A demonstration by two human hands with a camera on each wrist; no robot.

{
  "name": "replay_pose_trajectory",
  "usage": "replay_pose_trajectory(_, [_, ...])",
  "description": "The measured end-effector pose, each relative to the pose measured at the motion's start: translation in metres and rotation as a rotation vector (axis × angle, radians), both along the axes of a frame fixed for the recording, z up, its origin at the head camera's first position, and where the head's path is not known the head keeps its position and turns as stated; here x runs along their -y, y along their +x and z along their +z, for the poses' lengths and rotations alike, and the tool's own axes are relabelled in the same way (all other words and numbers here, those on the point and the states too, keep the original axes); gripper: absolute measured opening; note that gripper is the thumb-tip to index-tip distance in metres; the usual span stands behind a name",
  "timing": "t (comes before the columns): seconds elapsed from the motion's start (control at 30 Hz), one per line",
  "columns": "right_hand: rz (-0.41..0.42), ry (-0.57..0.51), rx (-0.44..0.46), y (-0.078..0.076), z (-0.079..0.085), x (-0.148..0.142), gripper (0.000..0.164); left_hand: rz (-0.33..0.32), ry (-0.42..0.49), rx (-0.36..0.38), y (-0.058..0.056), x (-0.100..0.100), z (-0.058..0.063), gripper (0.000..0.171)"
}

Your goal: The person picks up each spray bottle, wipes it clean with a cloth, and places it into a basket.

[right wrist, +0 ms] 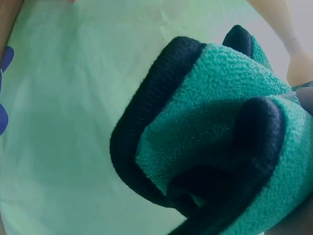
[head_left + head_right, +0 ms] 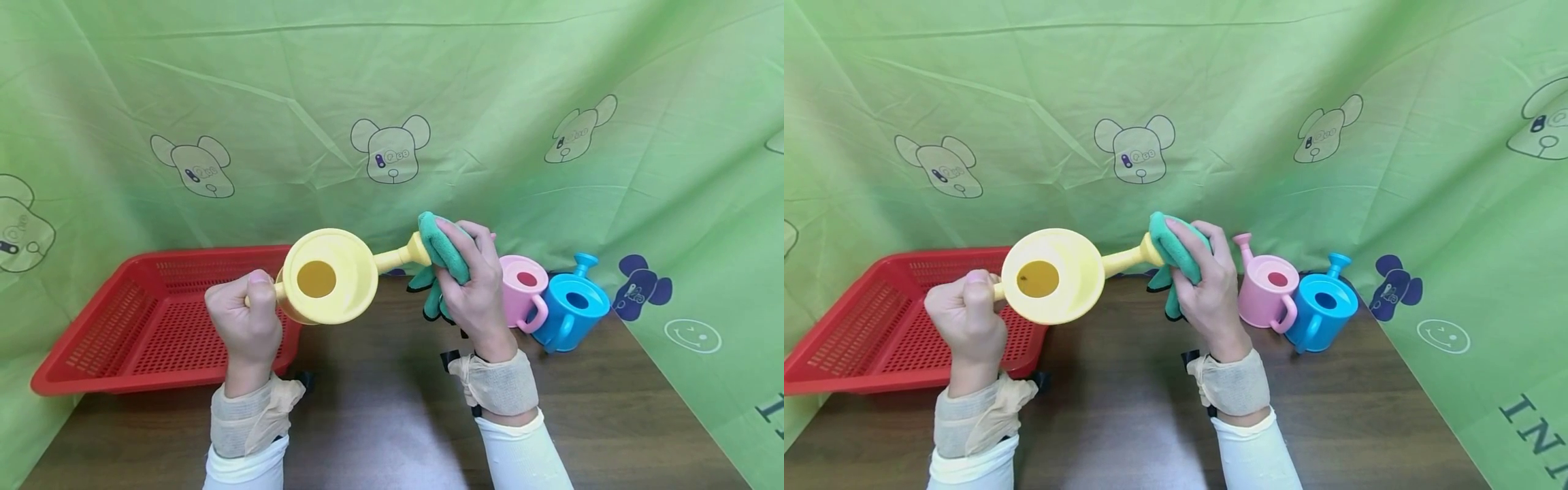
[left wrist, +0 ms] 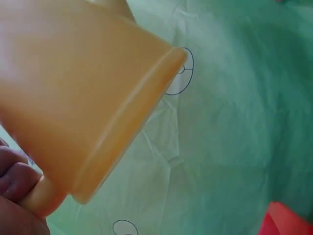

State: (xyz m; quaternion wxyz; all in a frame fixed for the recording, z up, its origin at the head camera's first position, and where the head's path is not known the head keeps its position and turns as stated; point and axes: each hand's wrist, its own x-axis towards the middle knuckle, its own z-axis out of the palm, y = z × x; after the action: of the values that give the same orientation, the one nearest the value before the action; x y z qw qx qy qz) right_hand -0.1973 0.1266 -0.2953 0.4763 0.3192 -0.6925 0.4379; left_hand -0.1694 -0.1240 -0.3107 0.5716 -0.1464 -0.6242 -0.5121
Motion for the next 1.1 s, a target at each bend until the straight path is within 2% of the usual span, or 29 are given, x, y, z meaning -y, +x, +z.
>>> replay_pose_trajectory(0.27, [-0.006,0.004,0.016,0.000,0.000,0.000,0.043,-0.034,0.006,-0.011,0.001,0.000,0.001,0.038])
replay_pose_trajectory(0.6, [0.011,0.036,0.032,-0.001,-0.001,-0.001,0.042,-0.029,0.227,0.049,0.004,-0.006,0.005,0.047])
replay_pose_trajectory(0.77, [0.007,0.073,0.029,0.000,-0.001,0.002,0.043,-0.034,0.309,0.044,0.003,-0.008,0.006,0.049])
replay_pose_trajectory(0.93, [0.062,0.117,0.066,0.000,-0.004,0.006,0.045,-0.120,0.421,0.013,0.003,-0.013,0.008,0.052])
replay_pose_trajectory(1.0, [0.118,0.138,0.091,-0.003,-0.010,0.008,0.048,-0.173,0.454,0.004,0.003,-0.017,0.008,0.053])
replay_pose_trajectory(1.1, [0.150,0.177,0.118,-0.010,-0.020,0.009,0.051,-0.260,0.484,-0.009,0.004,-0.023,0.010,0.053])
